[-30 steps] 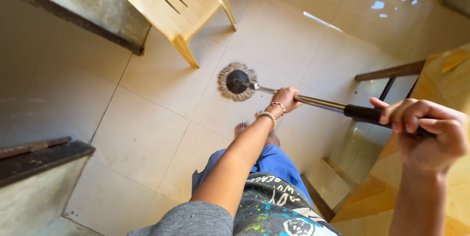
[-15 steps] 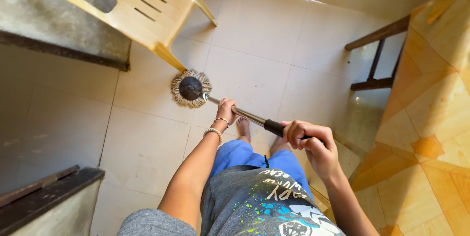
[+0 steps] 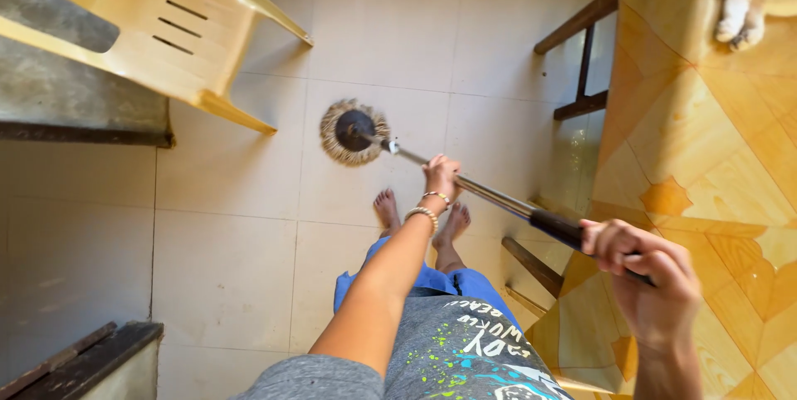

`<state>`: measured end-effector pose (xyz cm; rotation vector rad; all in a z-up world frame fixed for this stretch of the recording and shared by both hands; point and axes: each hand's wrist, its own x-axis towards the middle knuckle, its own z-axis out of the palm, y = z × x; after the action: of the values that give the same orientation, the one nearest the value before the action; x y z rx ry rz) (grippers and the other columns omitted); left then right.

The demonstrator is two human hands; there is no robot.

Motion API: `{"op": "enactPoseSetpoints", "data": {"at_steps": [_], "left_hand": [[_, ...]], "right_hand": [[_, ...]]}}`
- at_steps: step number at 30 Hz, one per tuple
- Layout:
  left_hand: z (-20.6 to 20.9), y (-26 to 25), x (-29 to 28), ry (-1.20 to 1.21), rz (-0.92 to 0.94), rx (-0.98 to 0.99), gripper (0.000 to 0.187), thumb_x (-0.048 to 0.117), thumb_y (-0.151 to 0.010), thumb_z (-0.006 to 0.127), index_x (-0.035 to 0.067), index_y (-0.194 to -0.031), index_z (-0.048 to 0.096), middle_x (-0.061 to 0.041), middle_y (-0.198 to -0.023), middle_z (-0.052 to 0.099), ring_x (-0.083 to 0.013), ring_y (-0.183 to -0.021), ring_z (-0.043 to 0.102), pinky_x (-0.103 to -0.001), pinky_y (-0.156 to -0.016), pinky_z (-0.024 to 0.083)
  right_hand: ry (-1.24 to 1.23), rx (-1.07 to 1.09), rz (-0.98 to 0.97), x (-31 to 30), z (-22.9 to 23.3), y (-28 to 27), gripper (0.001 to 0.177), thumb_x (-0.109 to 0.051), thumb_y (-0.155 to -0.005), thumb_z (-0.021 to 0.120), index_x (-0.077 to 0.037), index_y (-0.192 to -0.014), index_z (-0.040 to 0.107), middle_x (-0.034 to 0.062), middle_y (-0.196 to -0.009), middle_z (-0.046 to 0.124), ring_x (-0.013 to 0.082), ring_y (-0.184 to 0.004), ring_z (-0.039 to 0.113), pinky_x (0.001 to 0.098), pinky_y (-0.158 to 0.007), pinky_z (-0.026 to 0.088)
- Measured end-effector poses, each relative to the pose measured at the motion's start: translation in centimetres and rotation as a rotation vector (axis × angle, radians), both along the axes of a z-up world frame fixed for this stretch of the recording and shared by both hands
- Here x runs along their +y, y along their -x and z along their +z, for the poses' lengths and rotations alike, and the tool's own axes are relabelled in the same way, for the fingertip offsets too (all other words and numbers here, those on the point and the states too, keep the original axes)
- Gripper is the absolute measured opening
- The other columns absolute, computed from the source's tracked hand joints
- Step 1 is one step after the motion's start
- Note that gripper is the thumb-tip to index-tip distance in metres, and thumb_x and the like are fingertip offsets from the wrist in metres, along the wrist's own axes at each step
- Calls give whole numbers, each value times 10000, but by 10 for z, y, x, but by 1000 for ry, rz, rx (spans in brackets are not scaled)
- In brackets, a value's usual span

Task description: Sweep and mop the floor in a home.

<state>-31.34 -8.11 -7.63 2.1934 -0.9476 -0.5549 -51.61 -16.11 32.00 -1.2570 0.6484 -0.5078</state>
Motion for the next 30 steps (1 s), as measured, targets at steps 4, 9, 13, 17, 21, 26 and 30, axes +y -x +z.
{"op": "enactPoseSetpoints", "data": {"at_steps": [4,9,13,17,21,26,30], "left_hand": [[15,40,-54,-83,-189,143,104,129,-700,759,149,-734,663,-79,-939,657,-333,-1178,553,-637,-1012,368],[38,90,-101,-134,-397,205,140,185,-737,803,142,-734,671,-100,-961,638,-362,-1172,551,-698,-1059,356],[60,121,-130,-170,-528,252,178,171,-751,806,116,-684,650,-106,-913,645,-357,-1147,557,-710,-1098,321],[62,142,-150,-200,-606,265,186,174,-786,792,107,-706,638,-101,-910,651,-346,-1155,566,-712,-1127,304],[35,152,-164,-84,-635,230,118,93,-774,755,100,-733,645,-80,-941,638,-347,-1145,561,-703,-1145,256],[51,136,-158,-42,-681,204,105,104,-762,765,119,-766,661,-72,-945,651,-311,-1147,591,-655,-1254,168],[63,126,-141,-75,-737,104,116,113,-726,792,164,-729,689,-40,-1068,675,-297,-1362,459,-653,-1243,-8]], "right_hand": [[9,0,-155,-7,9,52,267,-125,-885,403,41,-684,457,176,-712,465,315,-813,451,549,-1155,344],[13,-53,-323,-8,4,118,250,-99,-883,390,68,-712,462,190,-733,450,303,-783,426,537,-1067,345],[20,-62,-448,-12,15,140,235,-83,-877,414,72,-706,460,192,-739,442,295,-763,416,534,-1051,351],[28,-59,-502,-16,14,159,242,-94,-883,414,70,-711,454,194,-745,444,300,-779,423,538,-1076,355],[31,-78,-563,-16,11,158,254,-101,-903,429,66,-713,456,195,-744,447,307,-797,430,542,-1090,355],[68,-120,-604,-2,8,134,276,-126,-911,448,21,-678,450,195,-716,469,300,-794,459,529,-1115,368],[170,-194,-660,24,-16,127,306,-195,-885,502,-45,-628,430,141,-661,482,267,-734,486,497,-1065,397]]}}
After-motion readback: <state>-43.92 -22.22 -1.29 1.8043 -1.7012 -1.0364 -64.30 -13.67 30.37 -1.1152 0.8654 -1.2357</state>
